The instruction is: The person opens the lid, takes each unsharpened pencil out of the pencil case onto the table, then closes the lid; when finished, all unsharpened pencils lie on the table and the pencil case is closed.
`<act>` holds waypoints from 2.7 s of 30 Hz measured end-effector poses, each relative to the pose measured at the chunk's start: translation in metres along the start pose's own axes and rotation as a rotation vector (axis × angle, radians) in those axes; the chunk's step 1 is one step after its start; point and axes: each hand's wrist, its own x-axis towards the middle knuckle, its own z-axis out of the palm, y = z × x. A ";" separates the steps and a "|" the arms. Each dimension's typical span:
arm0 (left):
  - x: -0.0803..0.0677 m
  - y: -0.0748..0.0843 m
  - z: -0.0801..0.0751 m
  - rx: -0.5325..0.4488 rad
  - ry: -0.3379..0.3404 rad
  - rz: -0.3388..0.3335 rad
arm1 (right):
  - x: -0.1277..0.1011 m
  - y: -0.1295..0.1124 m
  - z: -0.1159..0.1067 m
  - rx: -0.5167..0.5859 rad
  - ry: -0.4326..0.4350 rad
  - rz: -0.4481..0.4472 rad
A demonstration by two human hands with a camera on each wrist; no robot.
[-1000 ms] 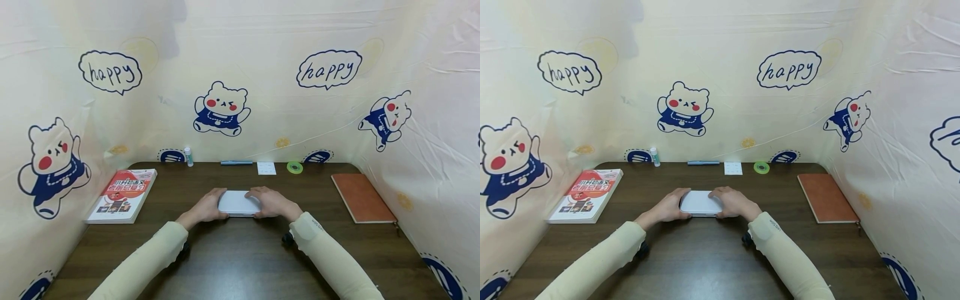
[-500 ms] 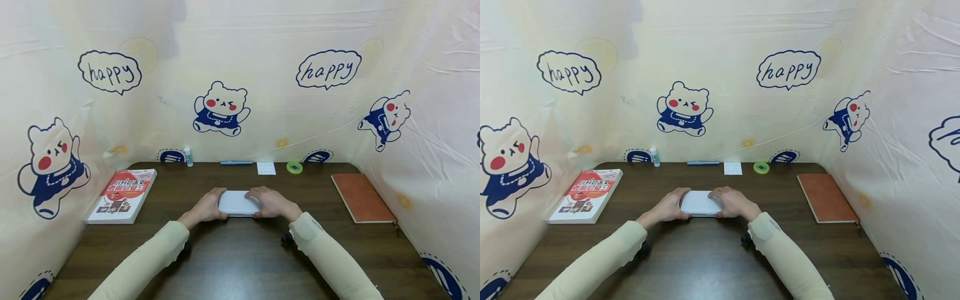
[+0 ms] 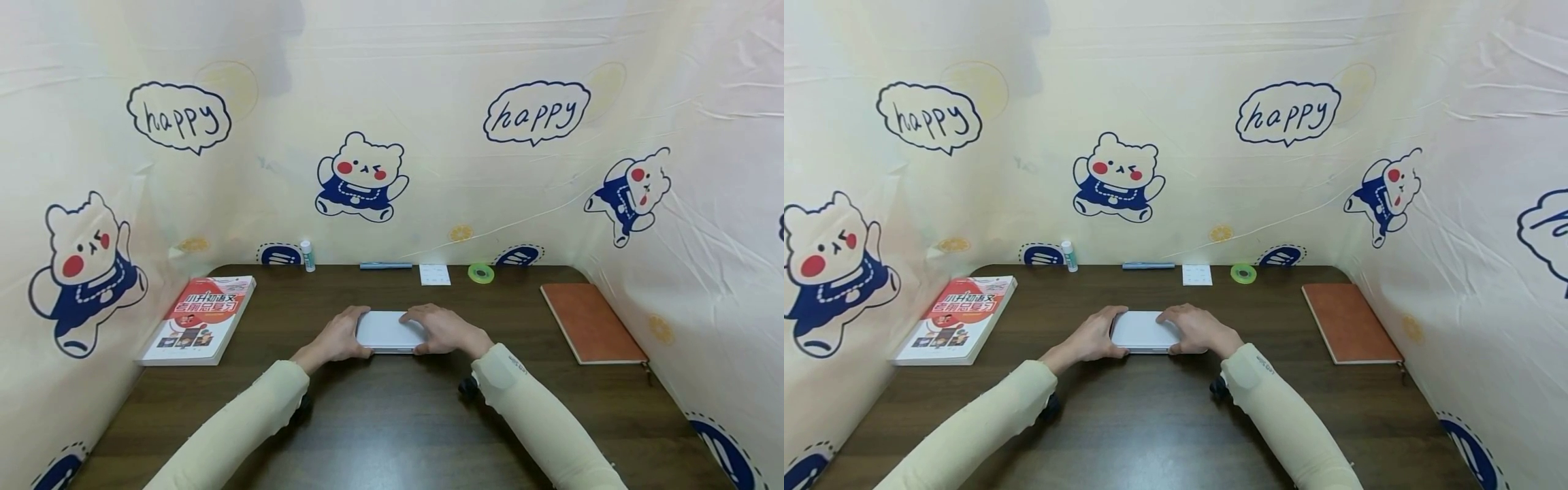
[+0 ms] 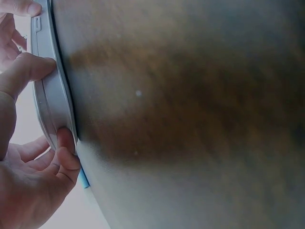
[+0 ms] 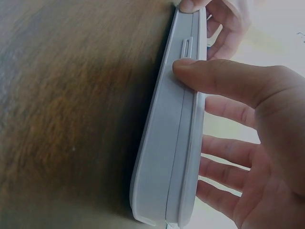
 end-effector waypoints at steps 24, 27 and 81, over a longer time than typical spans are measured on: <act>-0.002 -0.004 -0.003 -0.025 -0.009 0.035 | -0.002 0.005 -0.014 0.087 -0.053 0.003; -0.004 -0.006 -0.007 -0.044 -0.013 0.035 | -0.004 0.008 -0.018 0.119 -0.044 0.016; -0.003 -0.020 -0.015 -0.139 -0.058 -0.009 | -0.029 0.064 -0.014 0.326 0.182 0.204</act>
